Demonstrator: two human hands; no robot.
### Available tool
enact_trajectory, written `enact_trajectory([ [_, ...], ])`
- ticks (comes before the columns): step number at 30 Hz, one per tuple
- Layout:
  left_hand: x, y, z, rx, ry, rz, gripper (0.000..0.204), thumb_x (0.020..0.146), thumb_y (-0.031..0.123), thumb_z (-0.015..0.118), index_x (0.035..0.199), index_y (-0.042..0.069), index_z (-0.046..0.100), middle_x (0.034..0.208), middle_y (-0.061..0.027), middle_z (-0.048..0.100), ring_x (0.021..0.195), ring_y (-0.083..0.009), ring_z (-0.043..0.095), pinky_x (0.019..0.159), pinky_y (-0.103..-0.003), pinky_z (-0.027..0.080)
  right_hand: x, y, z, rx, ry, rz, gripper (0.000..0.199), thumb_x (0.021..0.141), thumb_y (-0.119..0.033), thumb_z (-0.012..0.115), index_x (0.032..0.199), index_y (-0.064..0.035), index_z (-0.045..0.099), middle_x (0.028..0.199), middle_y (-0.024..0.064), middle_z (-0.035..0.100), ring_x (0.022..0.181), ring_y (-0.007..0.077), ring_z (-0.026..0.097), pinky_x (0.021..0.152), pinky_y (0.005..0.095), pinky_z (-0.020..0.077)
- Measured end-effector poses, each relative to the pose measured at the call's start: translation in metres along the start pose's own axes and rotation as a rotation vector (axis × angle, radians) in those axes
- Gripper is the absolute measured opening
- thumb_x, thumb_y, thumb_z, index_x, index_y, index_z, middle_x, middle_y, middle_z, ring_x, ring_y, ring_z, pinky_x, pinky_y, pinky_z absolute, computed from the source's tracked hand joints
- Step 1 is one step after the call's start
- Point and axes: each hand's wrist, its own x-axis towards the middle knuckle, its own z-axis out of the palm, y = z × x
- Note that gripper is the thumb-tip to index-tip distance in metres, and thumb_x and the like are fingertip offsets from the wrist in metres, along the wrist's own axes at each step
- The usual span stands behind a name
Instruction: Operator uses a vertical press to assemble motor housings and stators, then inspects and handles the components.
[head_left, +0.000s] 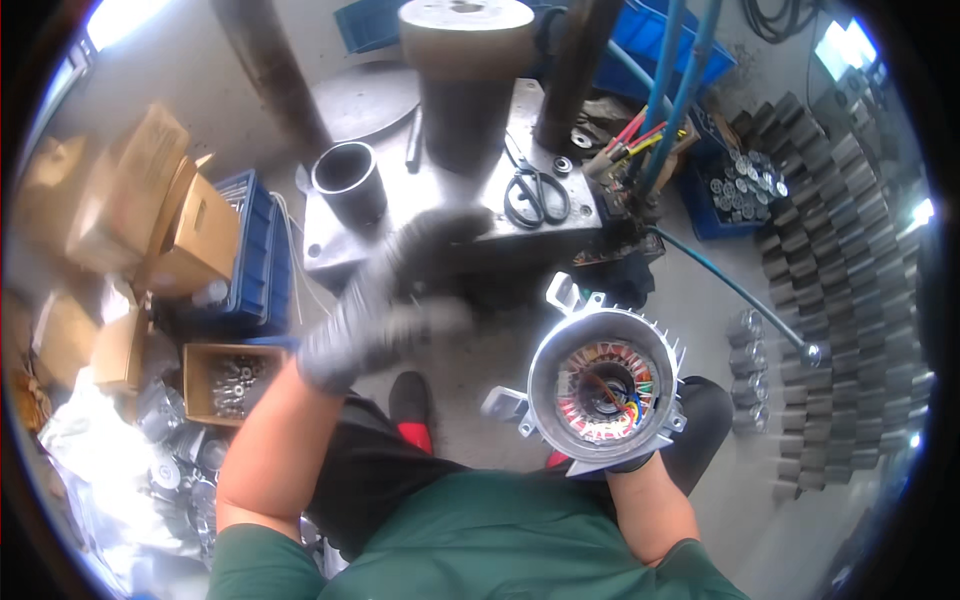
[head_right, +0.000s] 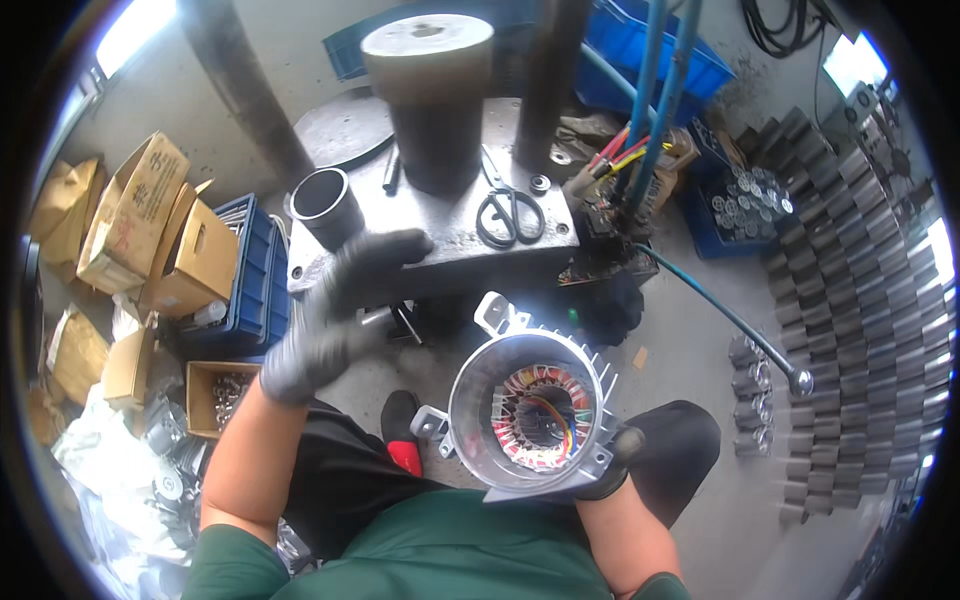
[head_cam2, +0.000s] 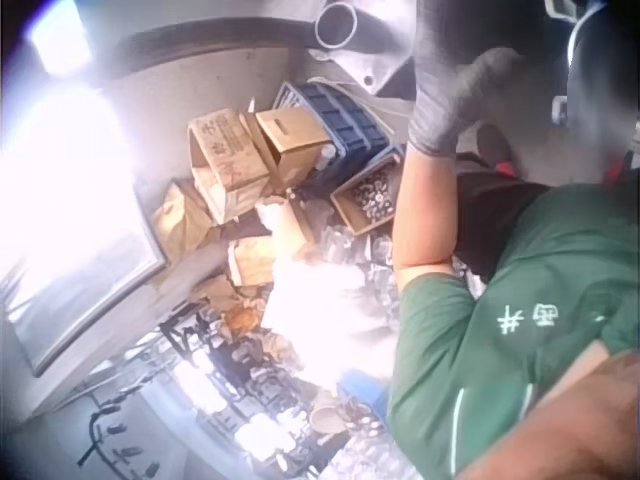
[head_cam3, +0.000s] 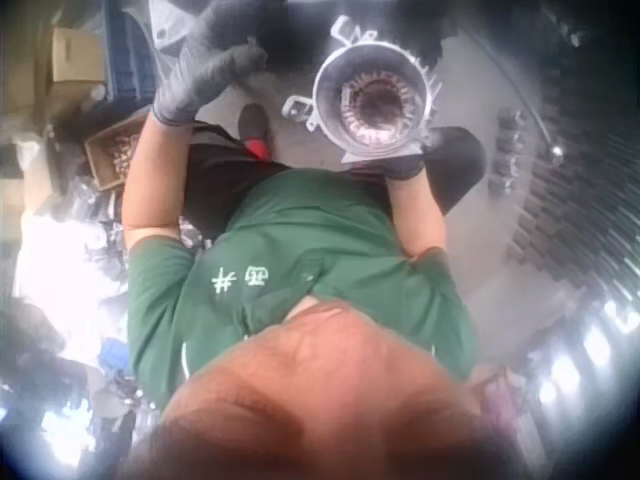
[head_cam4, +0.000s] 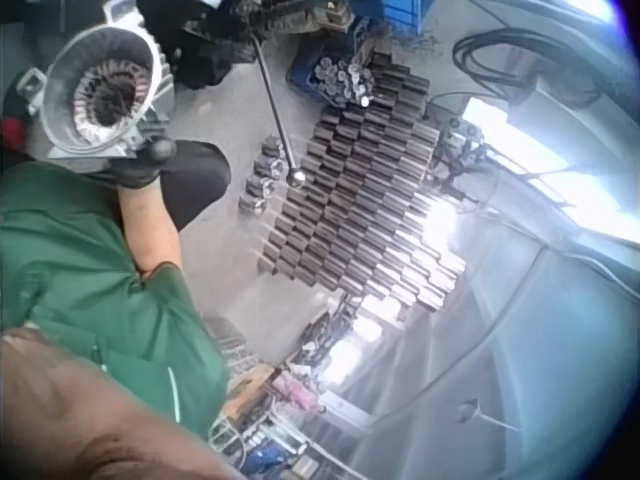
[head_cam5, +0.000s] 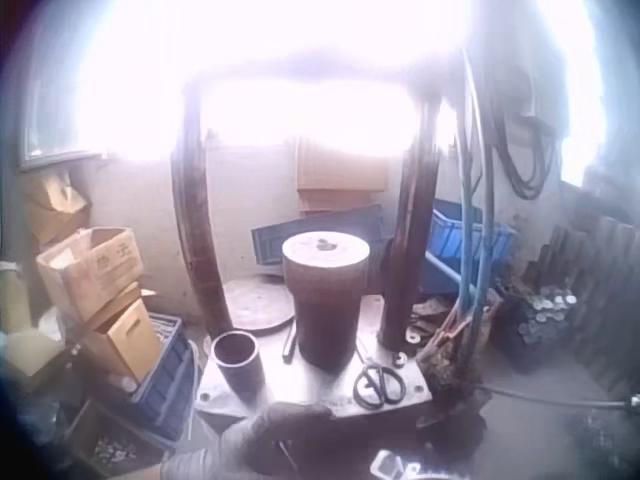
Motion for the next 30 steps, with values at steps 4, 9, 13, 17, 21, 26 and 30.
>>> enact_trajectory([
  [4,-0.01,-0.026,0.033,0.335,-0.381,0.142,0.139,0.067,0.028,0.106,0.175,0.011,0.019,0.174,-0.0193,0.035,0.16,-0.0313,0.038,0.129,-0.046,0.035,-0.002,-0.006,0.003,0.043,-0.088,-0.097,0.133,0.068,-0.071,0.093,0.166,-0.0017,0.034,0.16,0.0286,0.05,0.144,0.0414,0.056,0.122,0.0582,0.0503],
  [9,-0.001,-0.047,0.054,0.515,-0.485,0.398,0.149,0.067,0.04,0.104,0.178,0.018,0.007,0.176,-0.0339,0.022,0.162,-0.0479,0.03,0.128,-0.056,0.03,-0.016,0.009,-0.016,0.34,-0.22,-0.105,0.117,0.07,-0.06,0.097,0.163,-0.0138,0.043,0.154,0.0235,0.057,0.142,0.0428,0.059,0.119,0.0563,0.0534],
  [13,0.005,-0.041,0.064,0.62,-0.566,0.568,0.141,0.073,0.046,0.1,0.178,0.018,0.009,0.174,-0.0359,0.024,0.16,-0.0533,0.031,0.125,-0.061,0.033,-0.016,0.016,-0.03,0.409,-0.177,-0.047,0.113,0.073,-0.058,0.096,0.163,-0.0135,0.044,0.154,0.0236,0.057,0.141,0.0419,0.059,0.119,0.0557,0.0537],
  [17,0.005,-0.047,0.069,0.591,-0.548,0.69,0.124,0.075,0.048,0.092,0.172,0.008,0.027,0.17,-0.0395,0.028,0.154,-0.0579,0.038,0.123,-0.061,0.036,-0.012,0.021,-0.037,0.49,-0.113,0.051,0.108,0.076,-0.055,0.095,0.162,-0.0131,0.044,0.154,0.0236,0.057,0.141,0.0408,0.06,0.119,0.055,0.054],
  [21,0.007,-0.048,0.067,0.637,-0.554,0.745,0.122,0.076,0.046,0.093,0.172,0.008,0.028,0.171,-0.0383,0.023,0.151,-0.057,0.043,0.118,-0.061,0.043,-0.011,0.021,-0.043,0.571,-0.04,0.136,0.103,0.08,-0.051,0.093,0.162,-0.0126,0.045,0.154,0.0236,0.057,0.141,0.0396,0.06,0.119,0.0542,0.0543],
  [26,0.003,-0.051,0.068,0.417,-0.56,0.598,0.12,0.078,0.037,0.097,0.171,0.008,0.027,0.169,-0.0309,0.021,0.157,-0.0477,0.037,0.112,-0.054,0.053,-0.01,0.024,-0.045,0.653,-0.016,0.246,0.097,0.084,-0.047,0.091,0.162,-0.0121,0.046,0.154,0.0236,0.058,0.141,0.0382,0.061,0.118,0.0532,0.0547],
  [30,-0.006,-0.049,0.074,0.238,-0.481,0.34,0.136,0.075,0.037,0.099,0.175,0.009,0.011,0.167,-0.0231,0.028,0.15,-0.0365,0.045,0.12,-0.052,0.048,-0.004,0.01,-0.036,0.362,0.251,0.461,0.066,0.103,-0.026,0.074,0.16,-0.0064,0.047,0.154,0.0204,0.058,0.138,0.0316,0.064,0.115,0.0487,0.0571],
])
